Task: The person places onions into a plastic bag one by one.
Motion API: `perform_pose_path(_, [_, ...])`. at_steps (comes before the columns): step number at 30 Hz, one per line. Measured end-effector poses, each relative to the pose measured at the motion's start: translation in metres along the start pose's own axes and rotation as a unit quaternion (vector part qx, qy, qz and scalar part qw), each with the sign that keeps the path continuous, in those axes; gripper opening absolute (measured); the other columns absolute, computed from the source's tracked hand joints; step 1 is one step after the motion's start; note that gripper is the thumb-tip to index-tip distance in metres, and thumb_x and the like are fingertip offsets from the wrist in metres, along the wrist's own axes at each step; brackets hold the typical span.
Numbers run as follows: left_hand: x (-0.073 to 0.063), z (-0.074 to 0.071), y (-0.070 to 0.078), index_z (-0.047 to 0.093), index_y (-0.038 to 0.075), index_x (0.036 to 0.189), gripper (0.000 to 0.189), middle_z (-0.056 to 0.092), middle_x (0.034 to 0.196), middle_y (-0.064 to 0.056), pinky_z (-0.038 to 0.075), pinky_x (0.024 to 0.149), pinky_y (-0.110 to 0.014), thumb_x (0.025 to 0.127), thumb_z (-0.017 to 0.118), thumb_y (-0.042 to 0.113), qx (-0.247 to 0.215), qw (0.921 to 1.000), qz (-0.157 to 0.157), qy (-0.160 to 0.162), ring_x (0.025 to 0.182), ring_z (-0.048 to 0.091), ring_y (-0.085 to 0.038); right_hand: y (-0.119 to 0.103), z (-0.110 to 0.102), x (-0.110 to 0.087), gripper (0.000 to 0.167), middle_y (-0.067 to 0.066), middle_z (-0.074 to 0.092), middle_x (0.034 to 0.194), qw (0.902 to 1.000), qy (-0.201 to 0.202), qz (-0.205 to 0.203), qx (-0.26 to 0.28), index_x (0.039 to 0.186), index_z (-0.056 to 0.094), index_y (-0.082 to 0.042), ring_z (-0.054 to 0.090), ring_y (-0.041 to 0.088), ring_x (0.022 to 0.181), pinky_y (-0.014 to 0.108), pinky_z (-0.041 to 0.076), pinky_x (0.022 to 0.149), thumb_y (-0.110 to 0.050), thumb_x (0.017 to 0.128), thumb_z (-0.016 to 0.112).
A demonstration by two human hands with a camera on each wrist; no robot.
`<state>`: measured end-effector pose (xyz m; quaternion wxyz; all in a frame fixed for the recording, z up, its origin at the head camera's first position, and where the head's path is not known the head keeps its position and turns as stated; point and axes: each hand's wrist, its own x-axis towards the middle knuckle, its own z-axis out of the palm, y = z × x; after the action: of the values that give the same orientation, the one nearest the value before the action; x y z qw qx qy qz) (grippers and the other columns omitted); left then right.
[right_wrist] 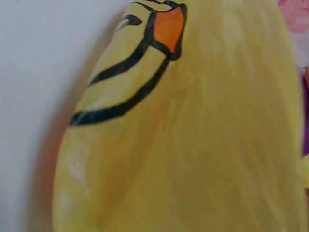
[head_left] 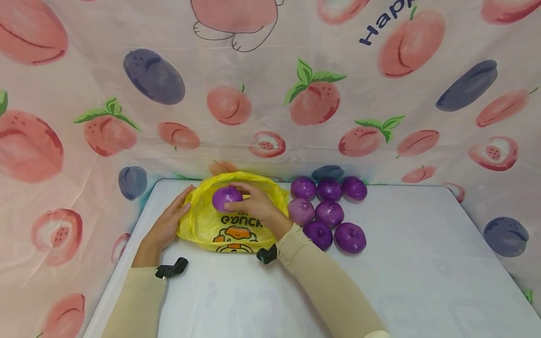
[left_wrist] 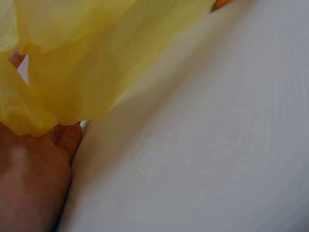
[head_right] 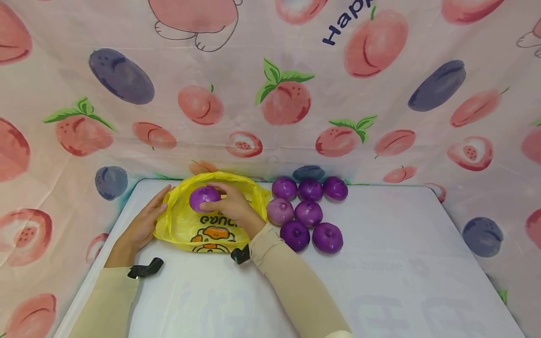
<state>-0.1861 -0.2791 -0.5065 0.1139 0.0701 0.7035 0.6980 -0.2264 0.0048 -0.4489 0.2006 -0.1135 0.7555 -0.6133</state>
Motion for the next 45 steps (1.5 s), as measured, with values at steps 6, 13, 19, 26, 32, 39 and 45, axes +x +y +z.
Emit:
perform_pose_path(6, [0.0,0.0,0.0,0.015,0.024,0.166,0.065,0.013,0.173,0.001,0.035,0.107,-0.006,0.11,0.046,0.035,-0.005,1.0,0.003,-0.004,0.155,0.02,-0.014,0.003,0.008,0.008,0.07,0.009,0.057,0.141,0.9999,0.001,0.012,0.009,0.145,0.058,-0.027,0.061,0.025,0.118,0.041,0.056,0.096,-0.026,0.082,0.088])
perform_pose_path(13, [-0.001,-0.001,0.0,0.017,0.027,0.165,0.063,0.012,0.173,0.0,0.035,0.107,-0.006,0.11,0.045,0.035,-0.008,0.9999,0.003,-0.006,0.154,0.02,-0.014,0.003,0.016,0.013,0.07,0.007,0.057,0.141,0.9994,0.009,0.033,-0.001,0.145,0.058,-0.03,0.06,0.024,0.12,0.036,0.056,0.097,-0.028,0.082,0.088])
perform_pose_path(19, [-0.001,0.0,0.001,0.016,0.025,0.165,0.063,0.012,0.173,-0.001,0.035,0.107,-0.006,0.11,0.044,0.034,-0.008,0.9999,0.006,-0.008,0.154,0.02,-0.013,0.005,0.019,0.018,0.068,0.005,0.056,0.144,0.9985,0.02,0.051,-0.009,0.145,0.057,-0.032,0.058,0.025,0.122,0.039,0.055,0.1,-0.028,0.083,0.087])
perform_pose_path(26, [0.0,-0.001,0.0,0.015,0.025,0.165,0.064,0.012,0.173,-0.001,0.035,0.107,-0.006,0.11,0.045,0.035,-0.004,1.0,0.002,-0.004,0.156,0.017,-0.017,0.008,0.026,0.027,0.069,0.006,0.057,0.146,0.9982,0.031,0.049,-0.016,0.145,0.058,-0.029,0.056,0.027,0.129,0.044,0.048,0.11,-0.028,0.082,0.087])
perform_pose_path(32, [0.0,-0.001,0.0,0.017,0.03,0.165,0.063,0.012,0.173,0.001,0.035,0.106,-0.006,0.109,0.045,0.036,0.0,1.0,-0.004,-0.004,0.157,0.014,-0.02,0.011,0.033,0.035,0.069,0.007,0.057,0.147,0.9972,0.051,0.047,-0.029,0.145,0.058,-0.026,0.055,0.028,0.132,0.045,0.046,0.112,-0.028,0.082,0.087])
perform_pose_path(39, [0.0,0.0,0.001,0.015,0.028,0.165,0.063,0.012,0.173,0.001,0.036,0.106,-0.007,0.11,0.045,0.036,-0.003,1.0,-0.004,-0.007,0.156,0.016,-0.019,0.017,0.037,0.042,0.071,0.009,0.056,0.148,0.9968,0.06,0.043,-0.033,0.147,0.056,-0.026,0.054,0.03,0.134,0.045,0.045,0.113,-0.025,0.083,0.087])
perform_pose_path(45, [-0.001,-0.001,0.0,0.017,0.03,0.165,0.062,0.012,0.173,0.0,0.036,0.106,-0.006,0.11,0.044,0.036,-0.001,1.0,-0.003,-0.006,0.155,0.018,-0.018,0.018,0.037,0.045,0.072,0.007,0.053,0.152,0.9948,0.061,0.04,-0.071,0.151,0.052,-0.03,0.051,0.03,0.138,0.047,0.041,0.117,-0.029,0.086,0.084])
